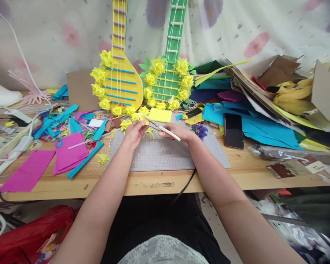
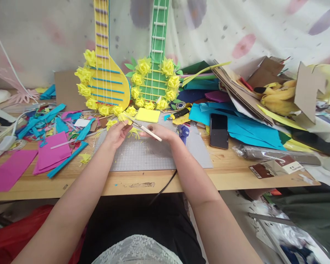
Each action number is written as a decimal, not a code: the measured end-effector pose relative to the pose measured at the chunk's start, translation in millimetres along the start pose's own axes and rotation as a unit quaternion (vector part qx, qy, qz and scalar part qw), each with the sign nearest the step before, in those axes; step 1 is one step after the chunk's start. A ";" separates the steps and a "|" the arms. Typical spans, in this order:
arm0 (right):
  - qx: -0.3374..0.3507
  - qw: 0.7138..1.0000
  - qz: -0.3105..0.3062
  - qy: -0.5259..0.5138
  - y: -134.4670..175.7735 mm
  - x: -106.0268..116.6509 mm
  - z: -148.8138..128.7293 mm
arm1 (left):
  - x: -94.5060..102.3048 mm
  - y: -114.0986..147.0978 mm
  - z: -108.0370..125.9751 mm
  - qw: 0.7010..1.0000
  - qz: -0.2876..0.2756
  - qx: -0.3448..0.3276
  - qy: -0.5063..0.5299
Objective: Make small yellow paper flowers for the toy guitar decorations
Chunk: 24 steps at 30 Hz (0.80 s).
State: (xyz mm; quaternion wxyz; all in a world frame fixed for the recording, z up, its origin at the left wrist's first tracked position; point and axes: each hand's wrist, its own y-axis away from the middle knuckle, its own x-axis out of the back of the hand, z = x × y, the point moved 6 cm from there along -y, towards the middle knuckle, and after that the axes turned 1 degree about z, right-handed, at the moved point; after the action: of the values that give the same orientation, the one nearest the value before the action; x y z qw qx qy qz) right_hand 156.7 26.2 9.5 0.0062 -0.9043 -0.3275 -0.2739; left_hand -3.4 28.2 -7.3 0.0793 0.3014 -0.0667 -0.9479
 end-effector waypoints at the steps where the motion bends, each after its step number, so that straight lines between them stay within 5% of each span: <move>1: -0.001 1.000 -0.002 -0.002 0.2 0.3 0.6 | -0.2 0.7 0.4 1.000 -0.001 0.001 -0.002; 11: -0.023 0.999 -0.008 -0.049 1.1 1.4 7.5 | 0.2 1.7 1.5 0.999 -0.021 0.013 -0.024; 24: 0.007 0.999 -0.041 0.019 4.5 1.1 0.7 | 1.3 6.4 9.4 0.996 -0.051 0.014 -0.078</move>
State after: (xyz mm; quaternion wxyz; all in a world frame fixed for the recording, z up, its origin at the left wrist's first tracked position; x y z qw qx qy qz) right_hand 160.4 23.4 10.2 0.0069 -0.8848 -0.3660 -0.2885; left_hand -9.2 22.4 0.7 0.0212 0.2308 -0.0701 -0.9703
